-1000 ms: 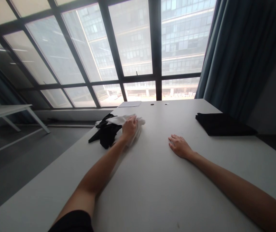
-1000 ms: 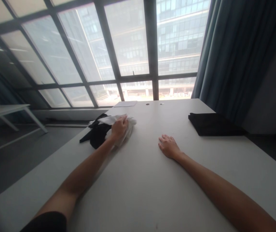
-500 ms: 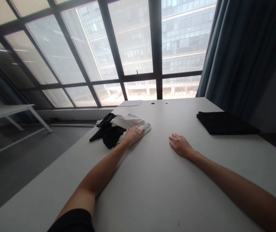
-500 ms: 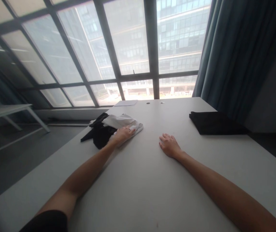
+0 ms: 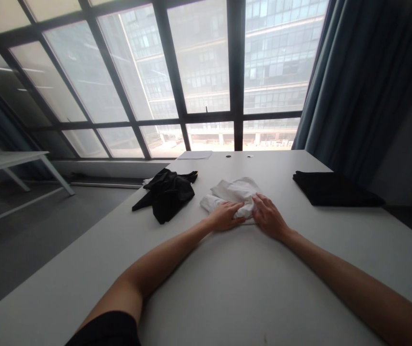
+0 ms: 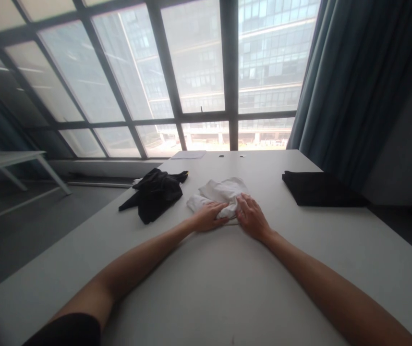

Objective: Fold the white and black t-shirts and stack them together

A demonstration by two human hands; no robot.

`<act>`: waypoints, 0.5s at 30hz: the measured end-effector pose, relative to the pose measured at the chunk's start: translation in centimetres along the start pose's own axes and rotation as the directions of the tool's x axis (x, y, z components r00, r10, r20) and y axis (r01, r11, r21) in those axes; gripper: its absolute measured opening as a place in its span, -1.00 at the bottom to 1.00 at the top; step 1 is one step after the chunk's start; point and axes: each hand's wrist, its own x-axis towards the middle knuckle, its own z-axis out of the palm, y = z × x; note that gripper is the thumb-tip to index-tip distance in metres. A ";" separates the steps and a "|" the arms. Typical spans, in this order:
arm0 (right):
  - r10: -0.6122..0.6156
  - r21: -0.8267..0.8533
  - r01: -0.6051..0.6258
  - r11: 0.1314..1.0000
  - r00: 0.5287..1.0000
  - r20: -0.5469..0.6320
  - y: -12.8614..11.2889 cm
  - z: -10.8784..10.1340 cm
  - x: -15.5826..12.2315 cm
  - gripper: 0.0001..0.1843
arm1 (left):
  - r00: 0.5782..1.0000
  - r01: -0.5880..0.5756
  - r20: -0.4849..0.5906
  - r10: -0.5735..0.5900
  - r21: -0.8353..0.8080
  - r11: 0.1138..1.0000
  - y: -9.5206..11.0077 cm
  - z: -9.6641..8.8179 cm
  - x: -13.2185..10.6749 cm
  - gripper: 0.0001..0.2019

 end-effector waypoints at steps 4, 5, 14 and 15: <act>-0.124 0.033 0.121 0.992 0.985 0.122 -0.6 -0.6 0.0 -0.38 | 1.000 -0.024 -0.001 0.024 0.019 1.000 -0.2 -0.2 -0.3 -0.38; -0.132 0.042 0.127 0.991 0.980 0.146 -0.6 -0.6 0.0 -0.39 | 1.000 -0.027 -0.012 0.027 0.023 0.999 -0.4 -0.2 -0.3 -0.41; -0.019 -0.002 0.019 1.000 0.985 0.173 -0.5 -0.4 0.1 -0.61 | 0.875 0.481 -0.161 -0.456 0.192 0.856 -6.7 -3.6 -0.7 -0.58; -0.017 -0.007 0.019 1.000 0.985 0.174 -0.6 -0.4 0.1 -0.62 | 0.783 0.621 -0.144 -0.605 0.230 0.749 -8.0 -4.3 -1.2 -0.60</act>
